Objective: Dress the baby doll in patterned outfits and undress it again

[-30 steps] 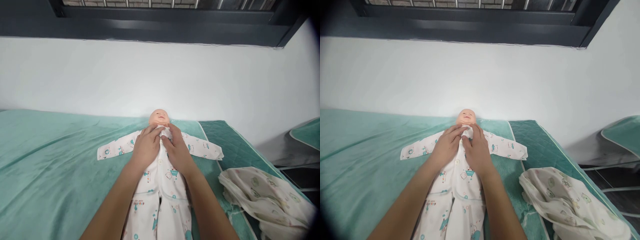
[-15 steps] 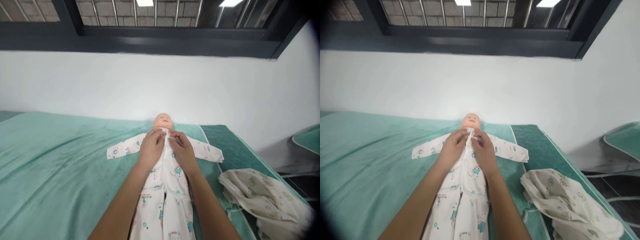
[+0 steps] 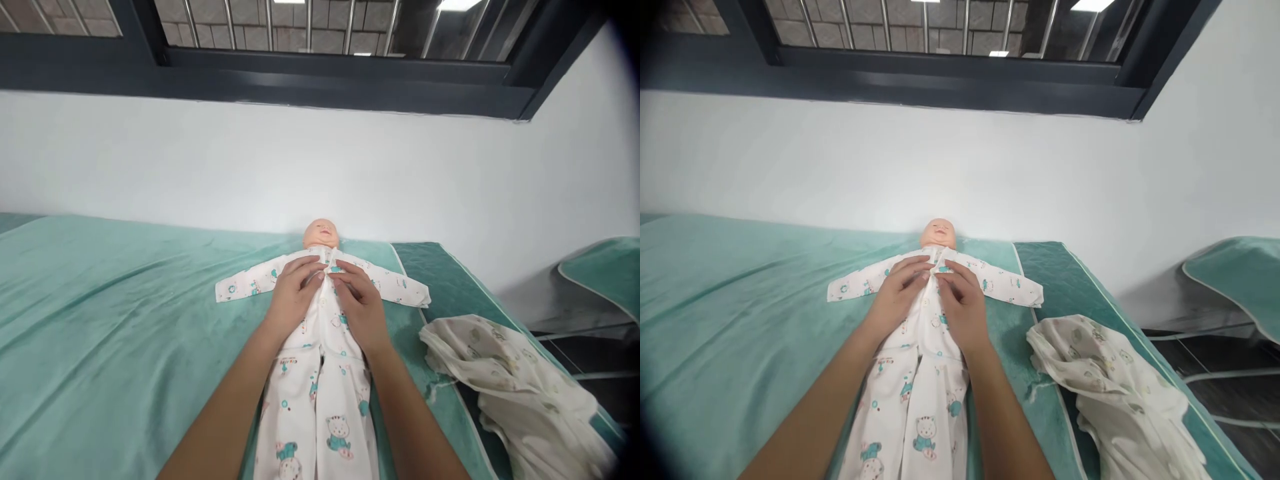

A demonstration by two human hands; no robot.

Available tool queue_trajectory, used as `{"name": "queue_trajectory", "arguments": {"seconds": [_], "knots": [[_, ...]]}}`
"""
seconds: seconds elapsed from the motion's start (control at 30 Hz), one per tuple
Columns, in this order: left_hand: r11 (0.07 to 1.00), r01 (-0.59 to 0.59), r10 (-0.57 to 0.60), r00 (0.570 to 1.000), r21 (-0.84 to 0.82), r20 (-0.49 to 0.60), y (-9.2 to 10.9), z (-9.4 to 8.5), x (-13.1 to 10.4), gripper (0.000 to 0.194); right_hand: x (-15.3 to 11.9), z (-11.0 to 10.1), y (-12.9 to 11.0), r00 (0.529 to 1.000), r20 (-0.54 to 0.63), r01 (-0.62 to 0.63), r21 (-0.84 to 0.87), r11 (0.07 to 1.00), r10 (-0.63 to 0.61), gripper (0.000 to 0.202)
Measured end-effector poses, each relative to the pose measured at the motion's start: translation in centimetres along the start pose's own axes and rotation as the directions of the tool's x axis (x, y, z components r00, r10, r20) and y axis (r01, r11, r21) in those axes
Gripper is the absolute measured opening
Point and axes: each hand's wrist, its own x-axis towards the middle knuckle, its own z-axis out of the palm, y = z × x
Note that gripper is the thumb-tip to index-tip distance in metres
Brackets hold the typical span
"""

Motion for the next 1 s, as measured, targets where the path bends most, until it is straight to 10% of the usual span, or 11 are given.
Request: {"name": "queue_trajectory", "arguments": {"seconds": [1.0], "knots": [[0.999,0.034,-0.033,0.999,-0.036,0.039,-0.11,0.2,0.89,0.017,-0.17,-0.47,-0.23,0.996,0.093,0.013,-0.12,0.993,-0.001,0.027]]}}
